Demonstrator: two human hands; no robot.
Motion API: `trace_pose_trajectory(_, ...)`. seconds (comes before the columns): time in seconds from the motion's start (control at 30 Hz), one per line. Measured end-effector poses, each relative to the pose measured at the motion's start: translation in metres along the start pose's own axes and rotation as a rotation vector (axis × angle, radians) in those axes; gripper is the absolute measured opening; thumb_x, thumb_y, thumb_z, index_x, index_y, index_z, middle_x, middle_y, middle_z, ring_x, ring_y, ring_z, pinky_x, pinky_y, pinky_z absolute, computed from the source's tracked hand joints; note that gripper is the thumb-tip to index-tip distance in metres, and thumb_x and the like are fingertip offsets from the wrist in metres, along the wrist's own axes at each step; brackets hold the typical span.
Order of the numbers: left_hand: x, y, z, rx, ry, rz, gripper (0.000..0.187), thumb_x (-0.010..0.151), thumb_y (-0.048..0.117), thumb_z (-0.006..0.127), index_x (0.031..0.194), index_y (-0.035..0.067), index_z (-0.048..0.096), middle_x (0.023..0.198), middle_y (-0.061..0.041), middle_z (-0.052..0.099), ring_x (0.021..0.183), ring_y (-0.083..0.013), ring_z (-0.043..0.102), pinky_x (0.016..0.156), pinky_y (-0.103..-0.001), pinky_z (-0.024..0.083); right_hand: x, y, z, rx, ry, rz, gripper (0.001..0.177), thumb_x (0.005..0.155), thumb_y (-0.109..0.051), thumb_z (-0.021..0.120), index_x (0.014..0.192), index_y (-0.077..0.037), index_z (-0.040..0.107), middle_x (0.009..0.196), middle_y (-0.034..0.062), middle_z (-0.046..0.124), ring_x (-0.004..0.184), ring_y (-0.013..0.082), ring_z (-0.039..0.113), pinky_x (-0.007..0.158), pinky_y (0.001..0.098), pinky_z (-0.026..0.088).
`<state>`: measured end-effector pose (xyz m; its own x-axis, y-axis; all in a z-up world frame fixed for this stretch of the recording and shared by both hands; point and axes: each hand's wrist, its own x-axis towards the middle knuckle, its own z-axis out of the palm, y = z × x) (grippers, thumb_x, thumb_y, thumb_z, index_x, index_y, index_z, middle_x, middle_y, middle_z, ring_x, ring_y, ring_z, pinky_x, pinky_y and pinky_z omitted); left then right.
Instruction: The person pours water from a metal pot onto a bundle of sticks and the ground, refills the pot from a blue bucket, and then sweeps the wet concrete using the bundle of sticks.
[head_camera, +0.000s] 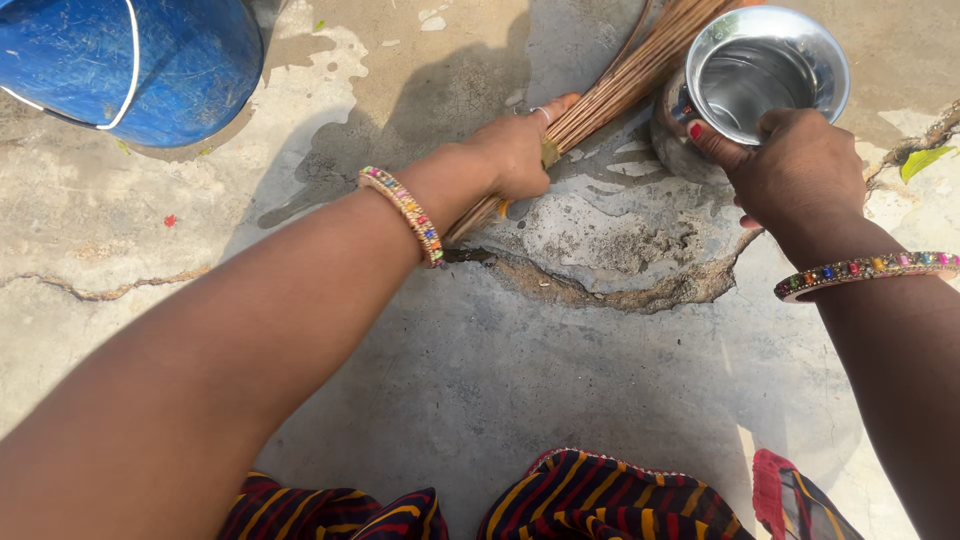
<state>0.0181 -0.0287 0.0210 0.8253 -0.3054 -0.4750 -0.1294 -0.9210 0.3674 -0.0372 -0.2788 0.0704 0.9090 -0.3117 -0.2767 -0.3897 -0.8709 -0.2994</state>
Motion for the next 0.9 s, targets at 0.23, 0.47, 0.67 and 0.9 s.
trace_pose_trajectory(0.23, -0.036, -0.073, -0.047, 0.204, 0.171, -0.254, 0.101, 0.086, 0.015, 0.071, 0.164, 0.044, 0.015, 0.126, -0.016, 0.065, 0.113, -0.0334, 0.067, 0.097, -0.043, 0.055, -0.006, -0.004, -0.003, 0.031, -0.016, 0.035, 0.080, 0.089, -0.068, 0.070, 0.134, -0.002, 0.065, 0.073, 0.0128, 0.073, 0.057, 0.0218, 0.071, 0.061, 0.0356, 0.058)
trace_pose_trajectory(0.47, -0.007, -0.077, -0.043, -0.218, 0.230, -0.548, 0.097, 0.091, 0.015, 0.064, 0.166, 0.033, 0.004, 0.129, -0.020, 0.063, 0.098, -0.0269, 0.074, 0.087, -0.039, 0.064, -0.004, -0.003, -0.003, 0.031, -0.008, 0.021, 0.079, 0.088, -0.068, 0.070, 0.131, -0.002, 0.066, 0.073, 0.0136, 0.073, 0.057, 0.0223, 0.072, 0.060, 0.0354, 0.058)
trace_pose_trajectory(0.67, -0.002, 0.001, -0.003, -0.151, 0.089, -0.242, 0.104, 0.088, 0.012, 0.067, 0.164, 0.026, -0.002, 0.126, -0.016, 0.064, 0.100, -0.0246, 0.070, 0.086, -0.037, 0.059, -0.003, -0.002, 0.000, 0.030, 0.005, 0.013, 0.079, 0.089, -0.068, 0.071, 0.133, -0.002, 0.064, 0.073, 0.0134, 0.073, 0.058, 0.0219, 0.072, 0.060, 0.0367, 0.059)
trace_pose_trajectory(0.9, -0.046, -0.006, -0.010, 0.062, -0.007, -0.095, 0.098, 0.091, 0.011, 0.062, 0.166, 0.035, 0.003, 0.122, -0.015, 0.069, 0.105, -0.0266, 0.071, 0.091, -0.039, 0.059, -0.007, -0.002, -0.005, 0.032, -0.025, -0.003, 0.075, 0.092, -0.069, 0.067, 0.120, 0.000, 0.074, 0.075, 0.0131, 0.074, 0.060, 0.0212, 0.072, 0.065, 0.0359, 0.058)
